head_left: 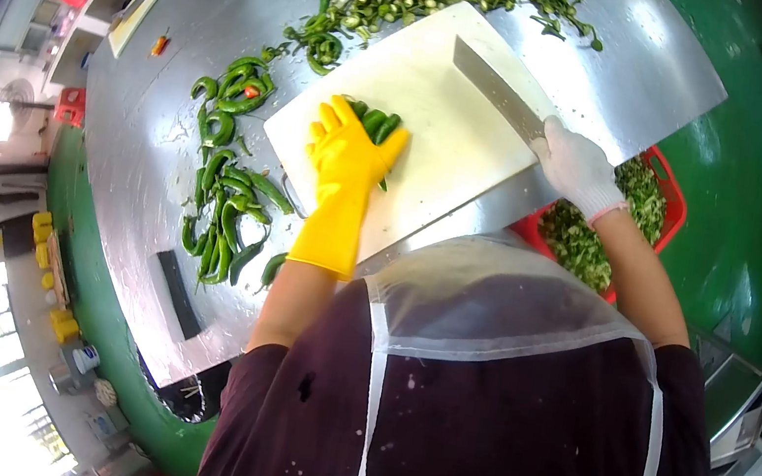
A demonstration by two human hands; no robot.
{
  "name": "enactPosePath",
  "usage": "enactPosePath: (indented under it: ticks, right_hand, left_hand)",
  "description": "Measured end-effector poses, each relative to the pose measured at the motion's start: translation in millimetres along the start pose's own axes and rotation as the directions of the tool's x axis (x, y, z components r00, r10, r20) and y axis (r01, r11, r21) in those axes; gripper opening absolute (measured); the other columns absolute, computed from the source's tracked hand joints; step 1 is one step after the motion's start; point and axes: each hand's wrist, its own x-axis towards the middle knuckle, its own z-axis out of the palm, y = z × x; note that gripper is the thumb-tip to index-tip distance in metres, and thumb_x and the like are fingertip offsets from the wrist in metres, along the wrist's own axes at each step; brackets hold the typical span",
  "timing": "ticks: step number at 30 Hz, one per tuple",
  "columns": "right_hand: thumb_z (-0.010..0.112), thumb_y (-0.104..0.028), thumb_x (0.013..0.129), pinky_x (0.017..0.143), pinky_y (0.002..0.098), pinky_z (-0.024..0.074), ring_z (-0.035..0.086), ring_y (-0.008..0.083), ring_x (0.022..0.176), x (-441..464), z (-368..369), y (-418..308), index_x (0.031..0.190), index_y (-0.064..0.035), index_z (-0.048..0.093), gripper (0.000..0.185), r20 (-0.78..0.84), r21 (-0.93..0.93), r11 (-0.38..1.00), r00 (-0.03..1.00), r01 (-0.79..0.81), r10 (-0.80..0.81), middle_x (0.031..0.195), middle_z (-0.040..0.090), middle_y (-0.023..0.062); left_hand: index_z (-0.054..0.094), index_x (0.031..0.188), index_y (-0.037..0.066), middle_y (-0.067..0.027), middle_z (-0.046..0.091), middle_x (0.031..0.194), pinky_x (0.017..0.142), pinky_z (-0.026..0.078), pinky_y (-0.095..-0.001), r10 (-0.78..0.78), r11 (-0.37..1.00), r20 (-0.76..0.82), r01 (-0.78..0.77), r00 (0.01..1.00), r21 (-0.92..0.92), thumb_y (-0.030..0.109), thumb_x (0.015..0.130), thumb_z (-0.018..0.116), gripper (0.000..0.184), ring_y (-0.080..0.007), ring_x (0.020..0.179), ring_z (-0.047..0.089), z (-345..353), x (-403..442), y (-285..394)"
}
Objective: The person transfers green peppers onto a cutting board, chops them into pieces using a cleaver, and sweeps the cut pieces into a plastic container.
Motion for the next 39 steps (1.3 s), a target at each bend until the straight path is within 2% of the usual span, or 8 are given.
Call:
enactPosePath:
  ticks: [8, 21, 22, 25, 28, 32, 35, 39]
  right_hand:
    - [0.051, -0.033, 0.108, 0.084, 0.0589, 0.0535, 0.07, 0.05, 0.094, -32.8, 7.0, 0.5, 0.114, -0.0017, 0.053, 0.032, 0.025, 0.074, 0.991, 0.994, -0.112, 0.11, 0.095, 0.072, 0.0278]
    - [0.054, -0.037, 0.105, 0.081, 0.0534, 0.0559, 0.074, 0.0408, 0.088, -150.4, 24.6, 11.4, 0.118, -0.0056, 0.06, 0.034, 0.149, 0.353, 0.803, 0.876, -0.48, 0.458, 0.1, 0.075, 0.0215]
    - [0.059, -0.036, 0.107, 0.072, 0.0477, 0.0566, 0.072, 0.0331, 0.075, -152.2, 19.6, 10.1, 0.123, -0.0018, 0.056, 0.038, 0.212, 0.475, 0.703, 0.844, -0.53, 0.493, 0.085, 0.07, 0.019]
    - [0.06, -0.031, 0.107, 0.067, 0.0387, 0.0574, 0.066, 0.019, 0.068, -167.0, 27.2, 4.1, 0.132, -0.002, 0.055, 0.039, 0.155, 0.714, 0.523, 0.834, -0.466, 0.53, 0.083, 0.066, 0.0091]
    - [0.061, -0.028, 0.107, 0.061, 0.0314, 0.0579, 0.058, 0.0109, 0.066, -181.3, 47.4, -4.3, 0.136, -0.0027, 0.055, 0.038, 0.232, 0.891, 0.192, 0.776, -0.412, 0.587, 0.082, 0.06, 0.0021]
    - [0.064, -0.027, 0.105, 0.059, 0.0293, 0.059, 0.059, 0.0107, 0.072, -190.9, 91.4, -16.1, 0.14, -0.0028, 0.055, 0.043, 0.277, 0.96, -0.173, 0.803, -0.218, 0.528, 0.104, 0.064, 0.0051]
    - [0.066, -0.023, 0.105, 0.055, 0.0304, 0.0603, 0.058, 0.0089, 0.062, -186.3, 118.3, -25.9, 0.132, -0.0043, 0.055, 0.035, 0.291, 0.944, -0.292, 0.804, -0.153, 0.519, 0.079, 0.059, 0.0015]
    - [0.066, -0.021, 0.105, 0.054, 0.0314, 0.0601, 0.057, 0.0093, 0.058, -181.7, 136.2, -36.7, 0.131, -0.0047, 0.054, 0.032, 0.306, 0.899, -0.429, 0.82, -0.083, 0.483, 0.076, 0.058, 0.0013]
  left_hand:
    - [0.039, 0.158, -0.002, -0.0311, 0.045, 0.158, 0.114, 0.036, -0.069, 0.638, 0.754, -0.133, -0.65, 0.759, -0.09, 0.056, 0.082, 0.081, 0.104, -0.0538, 0.136, 0.048, 39.5, -8.7, 54.2]
    - [0.042, 0.158, 0.0, -0.0273, 0.048, 0.157, 0.118, 0.031, -0.0663, 0.893, 0.423, -0.068, -0.883, 0.444, -0.204, 0.056, 0.08, 0.082, 0.104, -0.0524, 0.143, 0.043, 48.6, -28.9, 88.4]
    - [0.041, 0.159, 0.003, -0.028, 0.048, 0.158, 0.12, 0.03, -0.0659, 0.893, 0.425, -0.055, -0.878, 0.446, -0.221, 0.056, 0.081, 0.082, 0.103, -0.0534, 0.145, 0.042, 48.0, -26.2, 92.4]
    - [0.041, 0.161, 0.007, -0.0291, 0.046, 0.159, 0.12, 0.03, -0.0655, 0.899, 0.424, -0.028, -0.883, 0.438, -0.202, 0.057, 0.082, 0.081, 0.102, -0.0551, 0.145, 0.041, 31.8, -26.5, 99.8]
    - [0.057, 0.153, 0.014, -0.0311, 0.047, 0.159, 0.121, 0.029, -0.0642, 0.879, 0.44, -0.066, -0.856, 0.473, -0.271, 0.047, 0.097, 0.071, 0.067, -0.0582, 0.144, 0.041, 27.4, -32.9, 91.3]
    - [0.072, 0.138, 0.015, -0.0317, 0.052, 0.155, 0.122, 0.028, -0.0636, 0.881, 0.36, -0.167, -0.856, 0.443, -0.371, 0.026, 0.102, 0.067, 0.038, -0.0577, 0.142, 0.044, 41.4, -33.4, 84.5]
    - [0.075, 0.133, 0.012, -0.0322, 0.052, 0.155, 0.123, 0.03, -0.0607, 0.869, 0.355, -0.188, -0.841, 0.457, -0.408, 0.019, 0.101, 0.07, 0.033, -0.0562, 0.142, 0.045, 39.0, -39.5, 92.1]
    - [0.077, 0.13, 0.01, -0.0322, 0.053, 0.154, 0.123, 0.035, -0.0525, 0.777, 0.438, -0.208, -0.747, 0.594, -0.5, 0.015, 0.101, 0.071, 0.03, -0.0511, 0.143, 0.047, 41.0, -43.4, 93.4]
